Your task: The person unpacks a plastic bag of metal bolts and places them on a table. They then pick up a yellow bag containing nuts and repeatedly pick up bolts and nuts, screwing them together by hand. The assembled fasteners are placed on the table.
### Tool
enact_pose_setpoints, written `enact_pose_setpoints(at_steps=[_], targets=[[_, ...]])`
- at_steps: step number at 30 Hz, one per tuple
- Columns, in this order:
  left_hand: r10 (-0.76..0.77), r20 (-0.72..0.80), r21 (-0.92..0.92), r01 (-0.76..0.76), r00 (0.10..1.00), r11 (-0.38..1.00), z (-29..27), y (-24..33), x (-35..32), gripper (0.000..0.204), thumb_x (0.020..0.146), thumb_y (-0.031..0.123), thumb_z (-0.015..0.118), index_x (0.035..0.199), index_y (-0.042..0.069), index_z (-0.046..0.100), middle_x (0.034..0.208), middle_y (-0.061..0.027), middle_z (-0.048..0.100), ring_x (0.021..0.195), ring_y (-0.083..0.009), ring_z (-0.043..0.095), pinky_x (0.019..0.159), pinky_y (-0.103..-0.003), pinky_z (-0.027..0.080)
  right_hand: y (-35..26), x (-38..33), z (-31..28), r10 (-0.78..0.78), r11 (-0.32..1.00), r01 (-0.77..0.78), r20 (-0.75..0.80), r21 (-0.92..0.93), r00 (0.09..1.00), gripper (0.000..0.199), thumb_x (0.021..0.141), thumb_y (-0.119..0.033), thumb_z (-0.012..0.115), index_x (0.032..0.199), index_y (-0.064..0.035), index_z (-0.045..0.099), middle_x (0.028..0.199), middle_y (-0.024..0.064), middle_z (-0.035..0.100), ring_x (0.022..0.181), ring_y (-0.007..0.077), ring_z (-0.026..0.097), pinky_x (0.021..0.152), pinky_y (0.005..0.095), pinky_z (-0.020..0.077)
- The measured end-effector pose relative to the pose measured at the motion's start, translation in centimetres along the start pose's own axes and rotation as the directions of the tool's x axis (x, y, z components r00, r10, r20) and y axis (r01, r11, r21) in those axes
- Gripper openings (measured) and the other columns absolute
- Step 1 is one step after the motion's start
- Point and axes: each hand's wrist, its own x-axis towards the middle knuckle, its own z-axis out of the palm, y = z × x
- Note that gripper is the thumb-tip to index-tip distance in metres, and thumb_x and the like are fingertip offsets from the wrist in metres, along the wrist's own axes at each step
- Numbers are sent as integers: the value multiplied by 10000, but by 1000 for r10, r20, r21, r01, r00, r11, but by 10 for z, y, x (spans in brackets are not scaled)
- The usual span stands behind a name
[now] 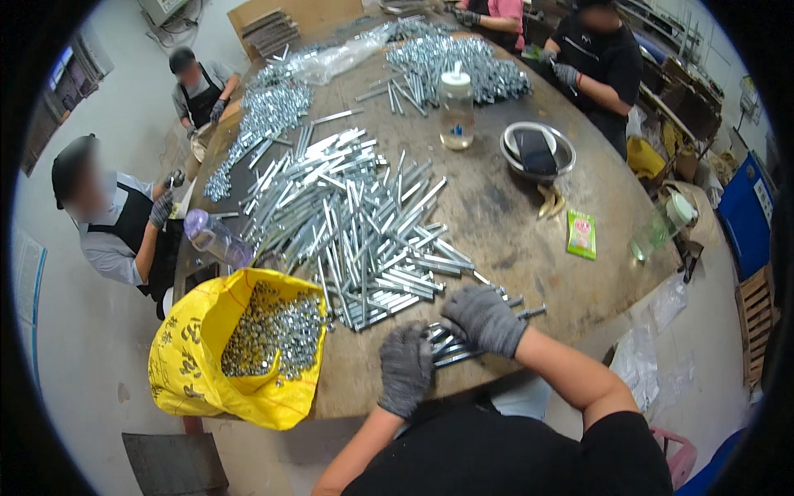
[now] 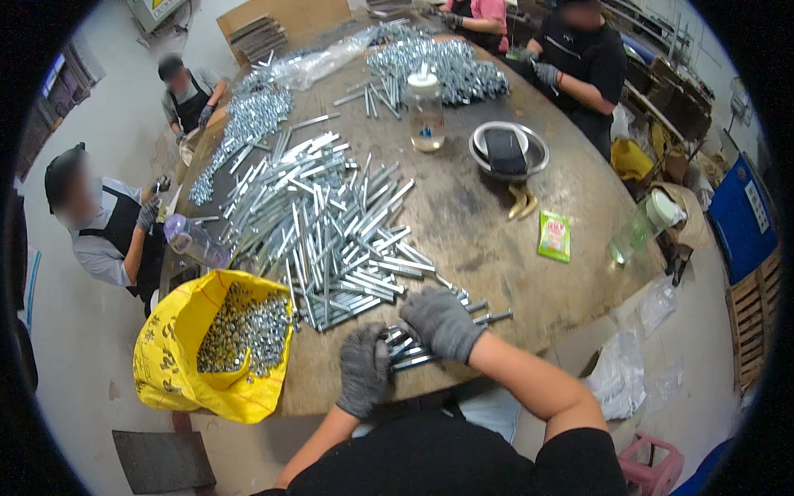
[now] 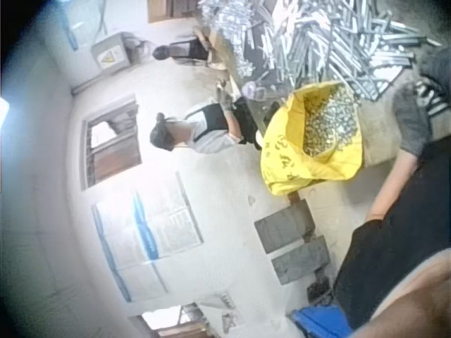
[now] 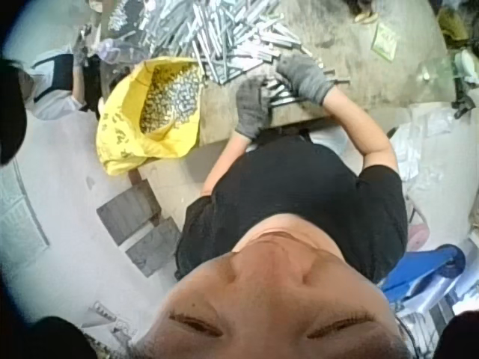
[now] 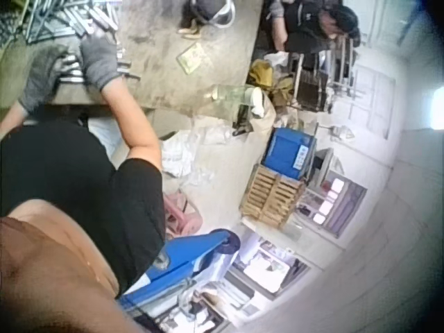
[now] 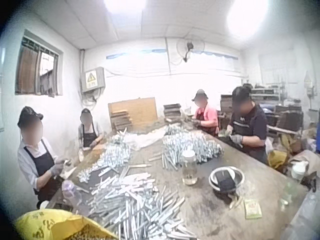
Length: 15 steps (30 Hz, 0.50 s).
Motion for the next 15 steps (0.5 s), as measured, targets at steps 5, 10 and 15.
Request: enact_pose_setpoints(at_steps=[5,10,15], targets=[[64,139,217,-94,988,972,6,21,0,933,678,552,757,1343,-5,413,1268,-241,426,1253,-429,370,1074,-563,259,3,-21,-8,224,966,-214,57,-143,973,323,891,-459,534,878,-157,647,859,68,639,845,242,604,729,406,433],[116,197,134,-143,974,981,1,19,12,824,725,540,733,1305,9,487,1223,-232,498,1205,-418,430,1065,-547,288,19,-27,-7,253,966,-256,81,34,964,315,914,-417,535,936,-127,656,850,104,634,845,283,635,733,426,476],[57,17,-27,-57,998,998,-16,2,28,447,862,221,616,1292,116,551,1296,-160,513,1213,-384,457,1058,-504,334,34,-13,-8,415,891,-409,13,199,910,261,874,-259,609,1072,-90,595,981,173,603,897,354,615,803,454,490]])
